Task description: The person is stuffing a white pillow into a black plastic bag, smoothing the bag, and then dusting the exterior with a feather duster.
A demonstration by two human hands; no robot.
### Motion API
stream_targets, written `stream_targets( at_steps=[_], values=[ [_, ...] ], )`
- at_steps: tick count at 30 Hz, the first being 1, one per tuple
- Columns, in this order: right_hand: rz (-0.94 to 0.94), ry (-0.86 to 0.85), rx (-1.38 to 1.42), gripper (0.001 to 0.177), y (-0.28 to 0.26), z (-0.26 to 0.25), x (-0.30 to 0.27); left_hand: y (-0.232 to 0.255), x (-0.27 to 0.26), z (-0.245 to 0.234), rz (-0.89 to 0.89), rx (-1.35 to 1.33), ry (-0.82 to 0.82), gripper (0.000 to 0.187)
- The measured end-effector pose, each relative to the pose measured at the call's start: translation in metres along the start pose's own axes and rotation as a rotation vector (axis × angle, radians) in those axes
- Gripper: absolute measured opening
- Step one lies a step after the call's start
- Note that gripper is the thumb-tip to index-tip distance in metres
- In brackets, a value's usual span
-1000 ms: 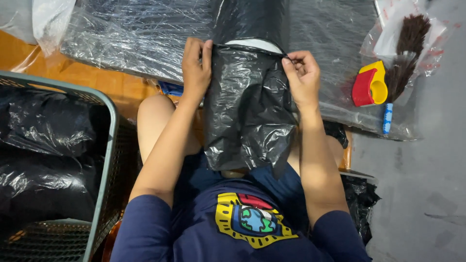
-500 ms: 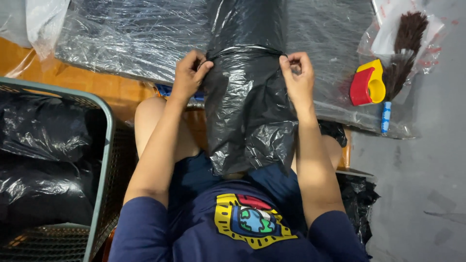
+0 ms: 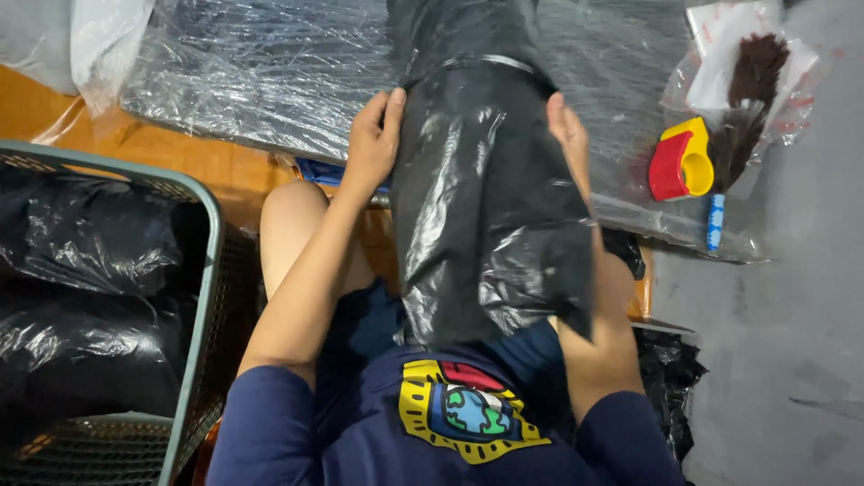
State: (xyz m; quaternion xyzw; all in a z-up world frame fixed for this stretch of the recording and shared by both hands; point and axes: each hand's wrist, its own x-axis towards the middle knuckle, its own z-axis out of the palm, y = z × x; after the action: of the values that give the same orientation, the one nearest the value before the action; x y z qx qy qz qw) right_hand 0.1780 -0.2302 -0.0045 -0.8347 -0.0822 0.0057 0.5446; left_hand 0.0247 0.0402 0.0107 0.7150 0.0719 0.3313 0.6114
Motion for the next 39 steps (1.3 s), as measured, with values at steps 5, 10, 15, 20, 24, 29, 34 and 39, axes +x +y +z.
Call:
stream_targets(
  at_steps=[5,10,15,20,24,29,34,39],
  values=[
    [0.067,0.012,0.084,0.047,-0.043,-0.022,-0.001,0.106,0.033,0.005,-0.25,-0.208,0.021,0.042],
    [0.165,0.024,0.191,0.04,-0.076,-0.044,-0.007,0.124,0.057,0.018,-0.457,-0.461,-0.068,0.041],
    [0.254,0.027,0.315,0.033,-0.103,-0.054,-0.005,0.101,0.06,0.036,-0.292,-0.139,0.004,0.04],
    [0.354,0.032,0.426,0.027,-0.113,-0.065,-0.005,0.096,0.058,0.048,0.315,0.152,0.27,0.019],
    [0.336,0.074,0.397,0.032,-0.115,-0.061,-0.008,0.115,0.039,0.042,0.384,0.033,0.226,0.017],
    [0.03,0.138,0.334,0.042,-0.076,-0.061,0.001,0.12,0.022,0.022,0.495,0.077,-0.083,0.046],
    [-0.278,0.27,0.274,0.047,-0.046,-0.043,0.023,0.107,0.02,0.025,0.492,0.116,-0.125,0.061],
    [-0.248,0.187,0.362,0.067,-0.081,-0.04,0.006,0.115,0.014,0.037,0.466,0.164,0.007,0.061]
  ],
)
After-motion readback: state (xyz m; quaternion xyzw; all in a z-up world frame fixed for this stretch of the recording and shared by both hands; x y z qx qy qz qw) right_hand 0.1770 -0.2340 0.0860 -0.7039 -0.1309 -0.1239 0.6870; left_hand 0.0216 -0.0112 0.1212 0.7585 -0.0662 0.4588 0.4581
